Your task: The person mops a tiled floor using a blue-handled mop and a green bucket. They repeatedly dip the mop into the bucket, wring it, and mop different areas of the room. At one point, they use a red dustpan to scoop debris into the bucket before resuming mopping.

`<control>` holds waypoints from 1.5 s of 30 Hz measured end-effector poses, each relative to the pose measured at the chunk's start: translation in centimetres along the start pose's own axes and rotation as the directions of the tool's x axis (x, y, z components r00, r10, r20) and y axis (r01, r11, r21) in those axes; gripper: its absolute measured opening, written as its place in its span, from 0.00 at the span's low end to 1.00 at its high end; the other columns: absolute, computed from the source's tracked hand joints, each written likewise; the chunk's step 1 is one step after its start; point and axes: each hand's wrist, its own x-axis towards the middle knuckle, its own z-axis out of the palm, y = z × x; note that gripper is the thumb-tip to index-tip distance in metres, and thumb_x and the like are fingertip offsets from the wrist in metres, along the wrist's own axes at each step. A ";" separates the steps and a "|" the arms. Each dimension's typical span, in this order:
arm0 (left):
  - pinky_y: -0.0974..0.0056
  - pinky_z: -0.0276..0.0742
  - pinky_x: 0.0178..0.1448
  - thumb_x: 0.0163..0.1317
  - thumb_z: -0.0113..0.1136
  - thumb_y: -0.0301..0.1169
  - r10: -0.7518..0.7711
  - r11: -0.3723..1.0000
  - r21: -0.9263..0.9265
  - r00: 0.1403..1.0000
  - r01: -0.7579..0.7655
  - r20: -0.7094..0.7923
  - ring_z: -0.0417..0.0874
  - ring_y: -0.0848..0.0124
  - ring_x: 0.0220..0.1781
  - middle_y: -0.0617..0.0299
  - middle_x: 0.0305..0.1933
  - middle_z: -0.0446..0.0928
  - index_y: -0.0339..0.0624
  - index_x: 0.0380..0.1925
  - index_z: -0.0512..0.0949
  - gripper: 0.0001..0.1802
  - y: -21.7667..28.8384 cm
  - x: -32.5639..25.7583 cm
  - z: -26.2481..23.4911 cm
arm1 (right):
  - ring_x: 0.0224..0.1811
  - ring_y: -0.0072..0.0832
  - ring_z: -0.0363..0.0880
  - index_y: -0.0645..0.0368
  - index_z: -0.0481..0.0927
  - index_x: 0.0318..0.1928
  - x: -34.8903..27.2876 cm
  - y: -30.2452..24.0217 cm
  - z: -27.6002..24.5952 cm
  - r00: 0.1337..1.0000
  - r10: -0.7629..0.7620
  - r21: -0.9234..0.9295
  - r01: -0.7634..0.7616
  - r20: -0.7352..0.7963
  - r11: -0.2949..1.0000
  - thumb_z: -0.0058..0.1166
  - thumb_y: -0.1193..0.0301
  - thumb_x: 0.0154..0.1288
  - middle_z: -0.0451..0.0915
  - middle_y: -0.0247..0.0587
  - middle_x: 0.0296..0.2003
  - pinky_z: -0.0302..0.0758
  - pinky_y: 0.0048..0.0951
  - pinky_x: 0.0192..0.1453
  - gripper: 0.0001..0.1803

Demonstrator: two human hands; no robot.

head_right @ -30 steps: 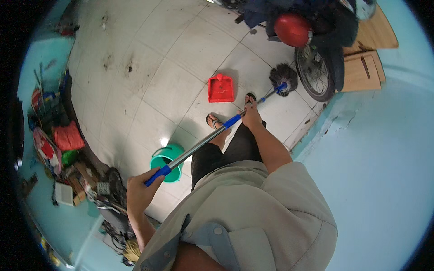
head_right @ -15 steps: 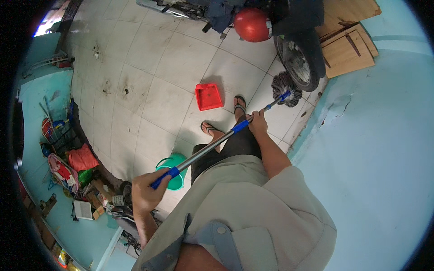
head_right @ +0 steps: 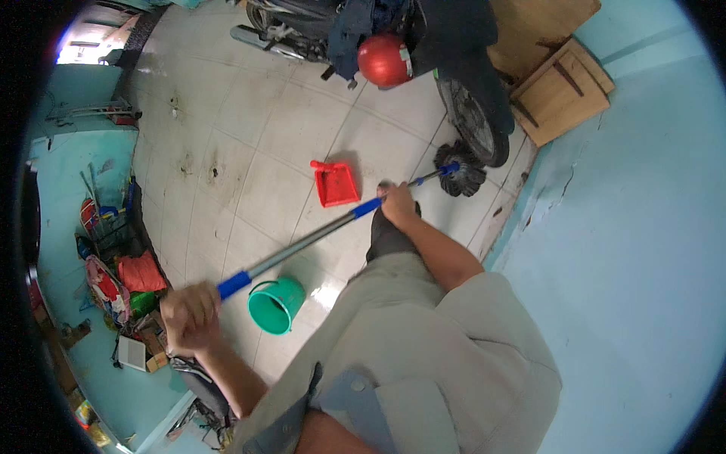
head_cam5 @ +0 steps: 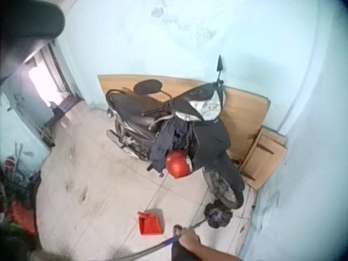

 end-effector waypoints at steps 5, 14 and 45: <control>0.58 0.66 0.28 0.57 0.55 0.27 0.129 0.990 0.087 0.975 -0.114 -0.182 0.61 0.70 0.13 0.63 0.10 0.62 0.47 0.08 0.60 0.20 -1.5 -8.6 6.0 | 0.48 0.61 0.84 0.65 0.81 0.47 2.5 1.0 1.1 0.990 -0.135 0.026 0.136 -0.050 0.990 0.60 0.61 0.71 0.76 0.70 0.53 0.84 0.54 0.51 0.18; 0.56 0.70 0.27 0.54 0.58 0.26 0.077 0.981 0.187 0.991 -0.056 -0.106 0.66 0.64 0.13 0.57 0.11 0.65 0.37 0.07 0.63 0.20 -5.6 -11.6 15.1 | 0.60 0.59 0.79 0.58 0.80 0.45 8.5 9.2 0.6 0.958 -0.252 0.048 0.261 -0.139 0.964 0.60 0.53 0.73 0.81 0.64 0.55 0.79 0.53 0.59 0.19; 0.54 0.58 0.26 0.52 0.58 0.31 0.114 0.938 0.266 0.925 -0.220 0.363 0.70 0.57 0.18 0.59 0.18 0.66 0.42 0.15 0.71 0.11 1.2 12.4 -7.4 | 0.50 0.51 0.83 0.60 0.79 0.48 28.3 -28.7 10.4 0.674 -0.728 0.318 0.668 0.126 0.673 0.76 0.57 0.60 0.83 0.50 0.48 0.79 0.44 0.58 0.26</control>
